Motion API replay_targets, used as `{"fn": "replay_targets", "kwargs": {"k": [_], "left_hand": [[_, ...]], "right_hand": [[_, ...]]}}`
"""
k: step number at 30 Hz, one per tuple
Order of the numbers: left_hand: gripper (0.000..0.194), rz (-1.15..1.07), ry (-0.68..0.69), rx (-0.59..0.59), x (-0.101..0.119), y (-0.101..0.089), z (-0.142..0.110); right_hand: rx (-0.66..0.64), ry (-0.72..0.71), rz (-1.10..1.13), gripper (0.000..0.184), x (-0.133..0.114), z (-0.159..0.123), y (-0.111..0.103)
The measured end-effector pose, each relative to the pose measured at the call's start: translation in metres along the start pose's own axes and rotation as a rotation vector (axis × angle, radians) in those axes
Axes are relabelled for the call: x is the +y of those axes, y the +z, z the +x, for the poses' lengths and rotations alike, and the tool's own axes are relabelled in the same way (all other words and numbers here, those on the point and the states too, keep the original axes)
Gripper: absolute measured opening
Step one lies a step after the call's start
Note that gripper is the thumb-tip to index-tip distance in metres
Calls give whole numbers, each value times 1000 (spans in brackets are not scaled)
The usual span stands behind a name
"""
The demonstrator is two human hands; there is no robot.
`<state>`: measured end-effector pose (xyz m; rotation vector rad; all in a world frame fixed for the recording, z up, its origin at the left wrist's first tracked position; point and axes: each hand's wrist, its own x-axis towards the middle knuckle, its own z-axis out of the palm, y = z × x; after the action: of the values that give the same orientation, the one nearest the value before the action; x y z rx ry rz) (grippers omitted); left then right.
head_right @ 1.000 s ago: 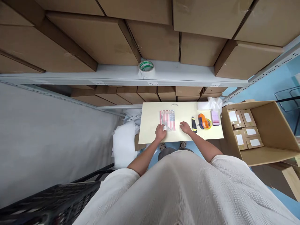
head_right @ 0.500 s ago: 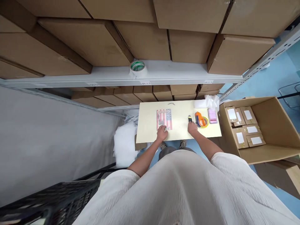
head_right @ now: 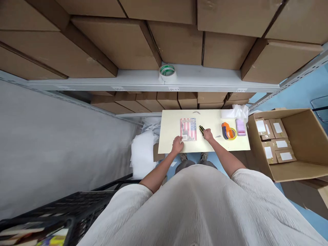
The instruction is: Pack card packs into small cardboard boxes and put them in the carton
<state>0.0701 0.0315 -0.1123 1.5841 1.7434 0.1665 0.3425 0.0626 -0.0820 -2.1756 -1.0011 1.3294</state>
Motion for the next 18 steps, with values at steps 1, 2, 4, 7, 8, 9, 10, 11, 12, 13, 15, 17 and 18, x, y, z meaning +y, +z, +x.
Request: {"fn": "replay_targets", "kwargs": {"k": [1,2,4,7,8,9,10,11,12,13,15,17,18], "left_hand": [[53,-3,0,4,-6,-6,1],[53,-7,-3,7,-12,-12,2],[54,-15,-17,12,-25,-25,4],[53,-23,-46,6,-48,-45,7],[53,-23,-55,1,-56,-52,7],[52,-21,-61,-5,-63,-58,8],[51,-17,-64,-11,-71,-64,9],[51,-12,-63,-19,-78,-69,10],[52,-5,-61,-30,-86,-74,10],[52,3,-57,-45,-92,-78,11],[53,24,-42,-84,-104,-84,11],[55,54,-16,-121,-113,-87,10],[55,69,2,-133,-116,-88,9]], "right_hand": [[-20,3,57,20,-10,-1,10],[-41,16,111,17,-19,-2,20],[-88,40,233,14,-37,-6,38],[-173,48,354,12,-61,-13,62],[-199,42,348,12,-66,-15,70],[-221,32,327,12,-71,-18,77],[-238,21,301,12,-75,-20,85],[-249,10,276,13,-78,-22,92],[-254,-1,251,13,-80,-23,99],[-250,-12,227,14,-82,-24,107],[-212,-24,170,15,-83,-26,120],[-133,-23,93,18,-83,-26,131],[-83,-19,50,19,-84,-25,135]]}}
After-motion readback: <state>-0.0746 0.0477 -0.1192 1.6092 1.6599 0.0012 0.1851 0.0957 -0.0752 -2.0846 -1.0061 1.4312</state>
